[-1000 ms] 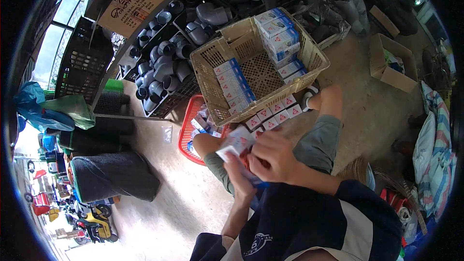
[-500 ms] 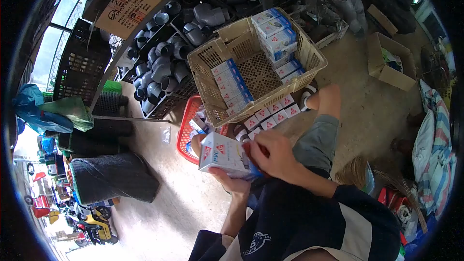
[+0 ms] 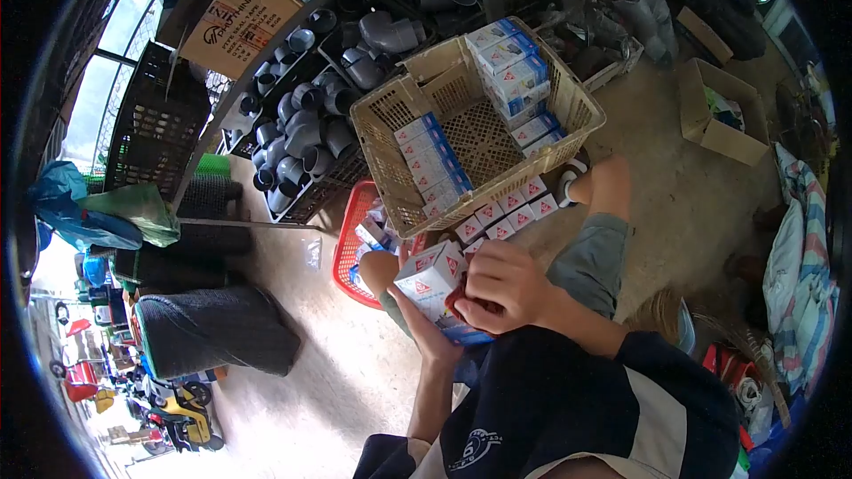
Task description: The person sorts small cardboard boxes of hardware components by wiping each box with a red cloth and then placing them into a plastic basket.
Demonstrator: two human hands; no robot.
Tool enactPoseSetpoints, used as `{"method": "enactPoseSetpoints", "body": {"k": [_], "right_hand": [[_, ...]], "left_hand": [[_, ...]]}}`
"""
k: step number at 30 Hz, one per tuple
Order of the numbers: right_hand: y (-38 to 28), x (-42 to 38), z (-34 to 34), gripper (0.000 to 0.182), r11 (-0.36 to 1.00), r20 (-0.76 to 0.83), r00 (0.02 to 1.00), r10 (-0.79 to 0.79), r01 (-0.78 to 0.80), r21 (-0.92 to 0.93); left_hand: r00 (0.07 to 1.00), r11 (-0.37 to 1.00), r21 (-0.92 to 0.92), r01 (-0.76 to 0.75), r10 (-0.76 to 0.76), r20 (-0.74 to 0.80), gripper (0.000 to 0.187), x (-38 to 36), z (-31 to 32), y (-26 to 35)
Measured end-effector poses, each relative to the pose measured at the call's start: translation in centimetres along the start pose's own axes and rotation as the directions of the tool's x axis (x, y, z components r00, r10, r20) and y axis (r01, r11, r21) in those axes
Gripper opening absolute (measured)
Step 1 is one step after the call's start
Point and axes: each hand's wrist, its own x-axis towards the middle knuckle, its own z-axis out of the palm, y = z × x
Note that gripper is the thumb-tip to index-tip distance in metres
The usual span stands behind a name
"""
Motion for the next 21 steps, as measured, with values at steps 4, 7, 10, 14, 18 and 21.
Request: {"method": "enactPoseSetpoints", "body": {"k": [4,7,10,14,18,21], "right_hand": [[0.6,1.8,-0.9,0.022,0.996,0.047,0.997,-0.055,0.058,-0.073],[1.5,3.1,-0.8,0.018,0.981,-0.089,0.983,0.163,-0.171,-0.094],[-1.1,2.3,-0.6,0.015,0.932,-0.136,0.956,0.261,-0.286,-0.224],[-3.1,0.3,0.0,0.013,0.924,-0.006,0.945,0.328,-0.322,-0.204],[-1.1,1.9,-1.8,0.016,0.9,-0.092,0.957,0.275,-0.29,-0.325],[-1.7,2.2,-1.4,0.017,0.946,0.024,0.99,0.14,-0.126,-0.298]], "left_hand": [[0.999,1.0,-0.011,0.021,-0.02,0.036,0.073,-0.6,0.4,-1.1],[0.981,0.967,0.161,0.195,-0.194,-0.021,0.067,-1.3,-3.9,-3.1],[0.989,0.991,0.088,0.099,-0.108,0.102,0.066,-1.0,-2.4,-1.4],[0.988,0.995,-0.087,0.051,-0.038,0.15,0.066,0.2,0.9,1.6],[0.906,0.914,0.142,0.381,-0.399,0.138,0.06,-1.2,-1.3,0.3],[0.938,0.946,-0.034,0.323,-0.316,0.141,0.059,-1.1,-0.6,0.5]]}}
